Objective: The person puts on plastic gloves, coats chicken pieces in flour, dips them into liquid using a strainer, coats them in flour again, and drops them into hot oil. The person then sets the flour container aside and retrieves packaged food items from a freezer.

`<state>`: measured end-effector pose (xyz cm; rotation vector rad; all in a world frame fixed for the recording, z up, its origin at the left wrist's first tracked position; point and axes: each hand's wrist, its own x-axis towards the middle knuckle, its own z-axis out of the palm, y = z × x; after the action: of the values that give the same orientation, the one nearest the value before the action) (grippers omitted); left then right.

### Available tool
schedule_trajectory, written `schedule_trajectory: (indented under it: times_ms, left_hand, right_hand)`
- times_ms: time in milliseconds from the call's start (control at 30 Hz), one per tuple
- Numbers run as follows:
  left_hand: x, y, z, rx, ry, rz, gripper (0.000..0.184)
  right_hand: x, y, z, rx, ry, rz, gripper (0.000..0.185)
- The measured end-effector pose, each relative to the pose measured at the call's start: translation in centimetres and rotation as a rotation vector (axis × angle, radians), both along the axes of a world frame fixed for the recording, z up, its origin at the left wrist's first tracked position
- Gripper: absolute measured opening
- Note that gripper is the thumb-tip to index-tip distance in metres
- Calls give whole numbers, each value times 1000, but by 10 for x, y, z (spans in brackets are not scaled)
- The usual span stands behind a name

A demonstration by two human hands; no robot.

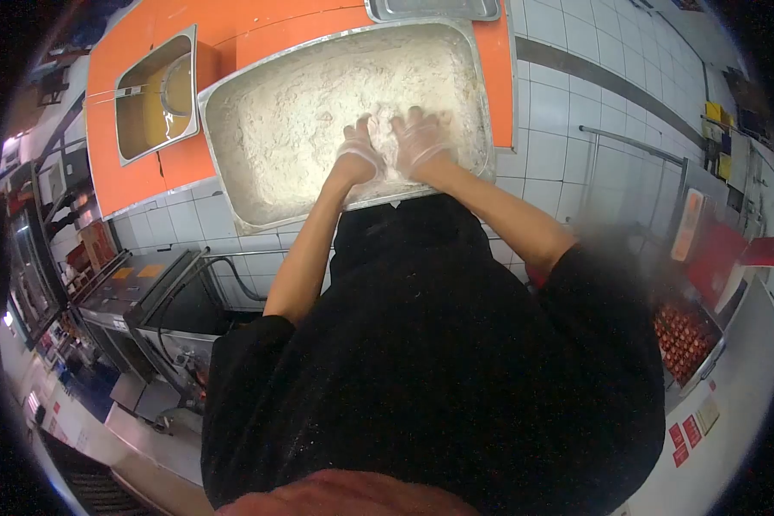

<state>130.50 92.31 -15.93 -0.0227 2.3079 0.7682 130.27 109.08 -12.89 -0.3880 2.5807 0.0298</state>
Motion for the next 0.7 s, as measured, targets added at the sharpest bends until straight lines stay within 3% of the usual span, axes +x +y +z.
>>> schedule_trajectory:
  times_ms: [100,133,200,233,333,367,433,500,533,567,667,700]
  left_hand:
    - [7,-1,-50,112,174,133,77]
    - [3,-3,-50,157,257,180,71]
    - [3,-11,-25,184,224,82,63]
    - [-4,-16,-8,198,212,34,60]
    - [-18,-53,7,-102,519,-285,59]
    - [-25,-47,35,-303,346,-165,68]
    - [-31,-42,-30,-274,300,-122,67]
    - [-21,-30,-74,-248,368,-131,69]
    - [-20,-24,-58,31,369,-146,63]
    - [-17,-15,-23,34,252,-172,65]
    - [-3,-5,41,-68,129,-243,69]
    - [2,-2,46,-120,117,-266,70]
  right_hand:
    - [-25,15,-30,-392,-86,-289,68]
    - [-38,24,-28,-557,-124,-408,68]
    - [-57,47,-6,-664,-351,-345,70]
    - [-67,50,7,-655,-377,-284,72]
    - [-84,53,33,-509,-283,-52,77]
    - [-81,44,29,-415,-225,-99,79]
    - [-83,13,15,-227,-93,-181,83]
    - [-60,-3,2,-235,-30,-54,81]
    - [-51,-8,-3,-239,-5,4,80]
    - [-55,-5,10,-279,-222,10,80]
    - [-45,3,110,31,-282,80,74]
    - [-33,7,85,-12,-225,37,72]
